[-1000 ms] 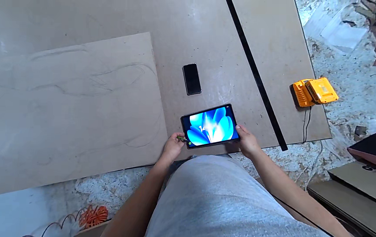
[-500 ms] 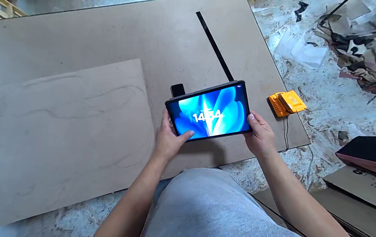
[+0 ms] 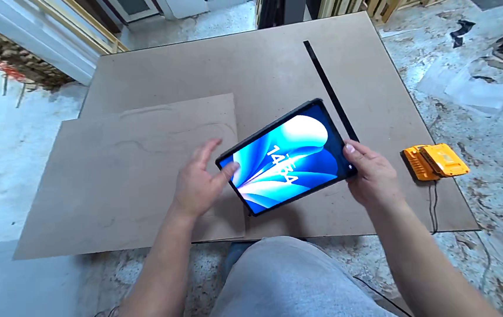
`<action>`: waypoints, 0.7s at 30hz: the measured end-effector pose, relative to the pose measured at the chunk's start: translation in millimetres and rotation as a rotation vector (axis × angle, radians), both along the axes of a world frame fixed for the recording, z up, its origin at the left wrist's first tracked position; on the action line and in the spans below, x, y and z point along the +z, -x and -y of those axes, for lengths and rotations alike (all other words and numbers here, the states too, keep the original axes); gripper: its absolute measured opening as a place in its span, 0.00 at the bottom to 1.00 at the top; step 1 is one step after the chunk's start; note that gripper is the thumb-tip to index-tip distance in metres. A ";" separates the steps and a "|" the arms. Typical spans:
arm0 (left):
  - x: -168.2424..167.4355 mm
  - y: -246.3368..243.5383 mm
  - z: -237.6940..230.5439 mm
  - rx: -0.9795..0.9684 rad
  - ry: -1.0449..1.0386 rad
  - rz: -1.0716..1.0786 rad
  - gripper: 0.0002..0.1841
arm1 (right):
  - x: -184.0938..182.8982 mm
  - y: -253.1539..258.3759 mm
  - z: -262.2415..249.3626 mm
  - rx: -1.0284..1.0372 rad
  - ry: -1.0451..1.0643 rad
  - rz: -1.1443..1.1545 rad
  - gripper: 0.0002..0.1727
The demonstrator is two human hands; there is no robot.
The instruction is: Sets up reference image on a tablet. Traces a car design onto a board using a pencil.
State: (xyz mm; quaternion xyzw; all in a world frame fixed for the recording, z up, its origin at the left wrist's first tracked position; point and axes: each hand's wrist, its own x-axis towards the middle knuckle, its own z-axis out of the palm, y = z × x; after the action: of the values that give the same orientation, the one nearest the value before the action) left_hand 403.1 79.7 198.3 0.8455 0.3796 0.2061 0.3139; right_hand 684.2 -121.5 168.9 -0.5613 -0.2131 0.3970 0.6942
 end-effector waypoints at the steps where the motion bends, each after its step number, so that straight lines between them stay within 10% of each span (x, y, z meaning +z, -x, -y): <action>1: -0.4 7.0 5.4 -0.054 0.032 -0.034 0.36 | 9.6 -3.8 -9.3 0.057 0.040 0.029 0.18; 9: -21.6 51.7 42.1 -0.073 0.420 0.027 0.57 | 43.1 16.0 -85.9 0.503 0.225 0.076 0.16; 13: -19.9 79.7 30.4 0.195 0.397 0.146 0.21 | 33.0 72.4 -98.8 0.523 -0.006 -0.066 0.24; 21: -63.0 150.6 3.3 0.110 0.456 0.008 0.53 | -54.4 215.7 -63.9 0.183 -0.063 -0.114 0.43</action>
State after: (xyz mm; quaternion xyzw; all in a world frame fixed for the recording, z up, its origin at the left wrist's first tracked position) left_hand 252.5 76.4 135.3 0.7300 0.4608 0.1351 0.4863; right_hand 468.5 -57.7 114.5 -0.4941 -0.2357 0.4830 0.6834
